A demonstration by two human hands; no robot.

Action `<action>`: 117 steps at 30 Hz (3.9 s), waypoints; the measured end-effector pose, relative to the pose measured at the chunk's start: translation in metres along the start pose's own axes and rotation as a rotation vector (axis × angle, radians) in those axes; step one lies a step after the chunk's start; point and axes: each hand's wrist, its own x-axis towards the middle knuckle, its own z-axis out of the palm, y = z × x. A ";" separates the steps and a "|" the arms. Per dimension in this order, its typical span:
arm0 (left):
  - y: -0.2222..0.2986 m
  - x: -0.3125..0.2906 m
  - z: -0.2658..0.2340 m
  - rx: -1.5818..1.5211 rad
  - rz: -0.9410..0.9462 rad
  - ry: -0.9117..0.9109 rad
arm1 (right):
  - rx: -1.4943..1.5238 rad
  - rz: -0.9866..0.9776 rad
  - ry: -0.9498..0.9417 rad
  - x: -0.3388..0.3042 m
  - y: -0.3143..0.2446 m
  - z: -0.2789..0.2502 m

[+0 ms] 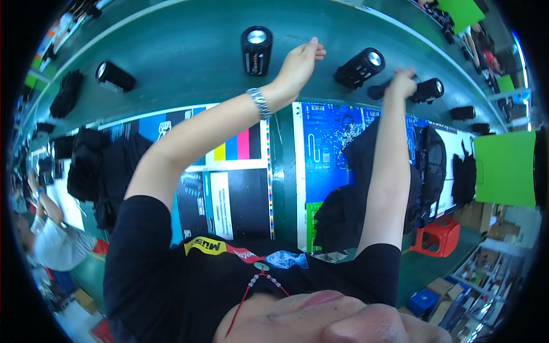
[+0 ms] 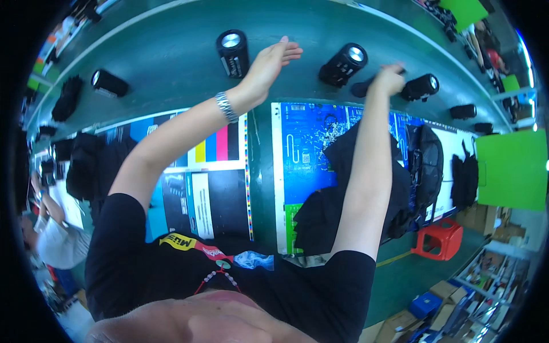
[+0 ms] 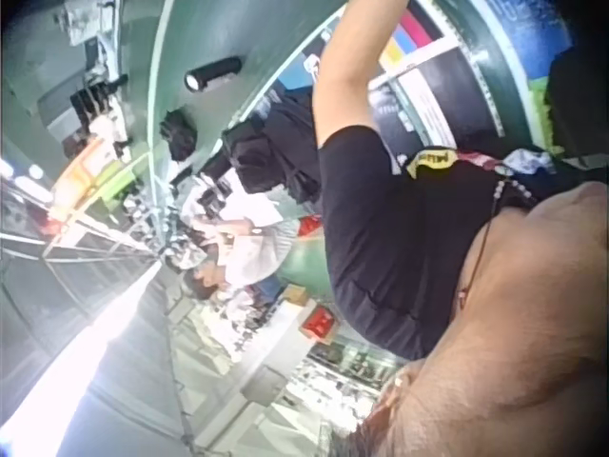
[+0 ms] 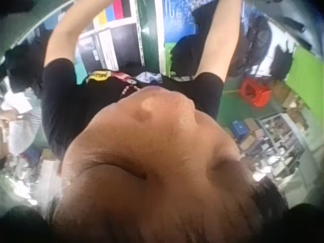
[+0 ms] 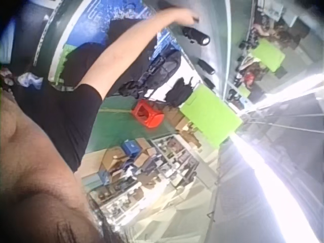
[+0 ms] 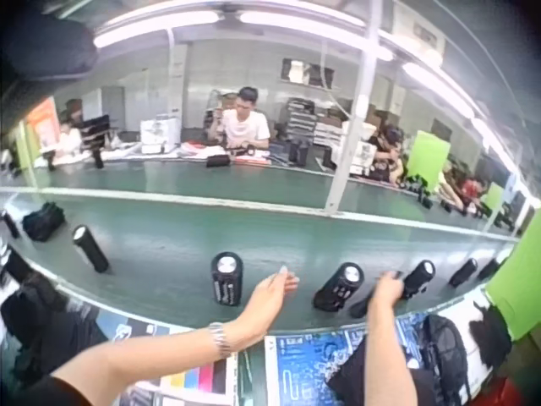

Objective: The person assembles pieces of audio equipment by hand, fitting black fabric covers onto cylindrical speaker units and sliding components together at a workstation.

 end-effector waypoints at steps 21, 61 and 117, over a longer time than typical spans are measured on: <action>0.060 -0.197 -0.134 -0.089 0.317 0.067 | 0.807 0.418 -1.368 -0.363 -0.110 -0.094; 0.047 -0.155 -0.103 -0.501 -0.088 -0.208 | 1.023 0.431 -1.127 -0.320 -0.086 -0.118; -0.091 0.054 -0.105 0.708 0.538 0.131 | -0.170 -0.331 -0.850 -0.189 0.032 0.067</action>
